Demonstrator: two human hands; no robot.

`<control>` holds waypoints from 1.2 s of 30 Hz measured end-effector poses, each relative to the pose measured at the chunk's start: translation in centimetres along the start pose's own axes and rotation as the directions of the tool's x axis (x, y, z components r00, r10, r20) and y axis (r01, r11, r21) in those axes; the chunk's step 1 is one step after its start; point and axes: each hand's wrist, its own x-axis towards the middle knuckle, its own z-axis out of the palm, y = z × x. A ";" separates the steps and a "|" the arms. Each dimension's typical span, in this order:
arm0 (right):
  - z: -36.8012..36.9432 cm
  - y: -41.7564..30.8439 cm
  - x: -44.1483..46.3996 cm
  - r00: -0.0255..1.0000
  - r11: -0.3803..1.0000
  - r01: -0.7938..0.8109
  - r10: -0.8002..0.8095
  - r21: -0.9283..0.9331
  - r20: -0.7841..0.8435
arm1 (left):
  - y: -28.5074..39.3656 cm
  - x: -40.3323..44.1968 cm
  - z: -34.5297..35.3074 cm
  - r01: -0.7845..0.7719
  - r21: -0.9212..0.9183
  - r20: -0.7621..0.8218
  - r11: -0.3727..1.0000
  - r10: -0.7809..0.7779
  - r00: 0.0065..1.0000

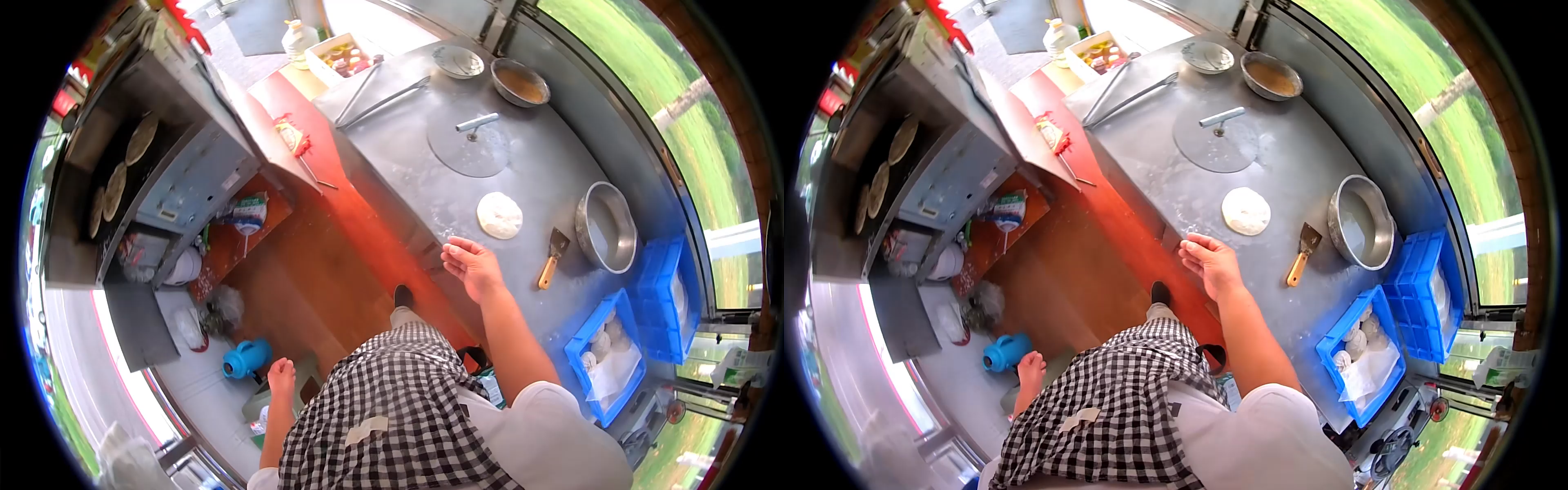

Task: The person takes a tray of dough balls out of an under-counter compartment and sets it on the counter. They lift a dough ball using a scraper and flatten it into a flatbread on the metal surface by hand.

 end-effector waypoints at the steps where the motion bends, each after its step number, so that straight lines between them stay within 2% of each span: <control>1: -1.0 -0.7 0.9 0.999 0.998 0.044 -0.045 -0.052 -0.021 | 1.3 1.0 0.7 -0.020 0.013 0.011 1.000 0.020 1.000; 4: -4.2 -2.3 4.2 0.977 0.956 0.189 -0.206 -0.224 -0.056 | 5.4 3.2 3.2 -0.061 0.039 0.032 0.997 0.060 0.998; 7: -6.8 -3.6 7.8 0.875 0.773 0.296 -0.456 -0.561 -0.166 | 9.4 4.3 6.2 -0.086 0.063 0.059 0.994 0.082 0.995; 8: -7.6 -3.8 8.8 0.815 0.671 0.335 -0.558 -0.661 -0.154 | 10.5 4.6 7.3 -0.104 0.077 0.070 0.992 0.099 0.993; 11: -8.3 -5.1 10.3 0.560 0.125 0.311 -0.825 -0.942 0.075 | 13.2 4.4 9.5 -0.145 0.139 0.108 0.980 0.130 0.986; 12: -8.2 -5.6 10.5 0.676 0.202 0.240 -0.737 -0.950 0.014 | 13.7 4.9 10.1 -0.159 0.166 0.127 0.973 0.138 0.982; 15: -7.9 -3.6 13.6 0.607 -0.089 -0.032 -0.793 -0.996 0.051 | 14.9 6.4 10.9 -0.181 0.262 0.177 0.948 0.137 0.975; 18: -6.8 -3.3 13.8 0.745 -0.130 -0.146 -0.667 -0.981 -0.022 | 15.2 8.9 10.4 -0.184 0.287 0.233 0.940 0.118 0.965; 22: -6.8 -4.4 14.2 0.807 -0.076 -0.143 -0.586 -0.987 -0.072 | 15.8 15.7 10.0 -0.211 0.335 0.320 0.918 0.100 0.942; 25: -5.4 -3.8 14.4 0.771 -0.066 -0.188 -0.628 -0.980 -0.106 | 19.9 18.3 10.5 -0.199 0.373 0.281 0.906 0.094 0.955; 26: -4.7 -4.1 13.8 0.779 -0.098 -0.239 -0.613 -0.966 -0.131 | 21.9 18.4 10.5 -0.177 0.332 0.300 0.927 0.074 0.951; 29: -5.3 -4.2 14.8 0.783 -0.050 -0.189 -0.611 -0.981 -0.120 | 26.6 20.4 11.5 -0.295 0.422 0.339 0.857 0.152 0.928; 30: -4.4 -4.6 14.3 0.762 -0.030 -0.195 -0.634 -0.980 -0.133 | 28.0 21.3 12.2 -0.294 0.418 0.356 0.860 0.143 0.924; 33: -3.1 -4.4 13.7 0.601 0.023 -0.139 -0.793 -0.990 -0.103 | 31.6 23.0 13.6 -0.504 0.401 0.473 0.765 0.298 0.829; 34: -2.5 -4.5 13.7 0.595 0.219 0.006 -0.785 -0.976 -0.173 | 33.8 22.2 14.9 -0.540 0.370 0.499 0.756 0.328 0.802; 36: -1.7 -5.0 13.6 0.603 0.558 0.284 -0.736 -0.780 -0.307 | 37.9 20.0 18.1 -0.641 0.303 0.553 0.705 0.418 0.721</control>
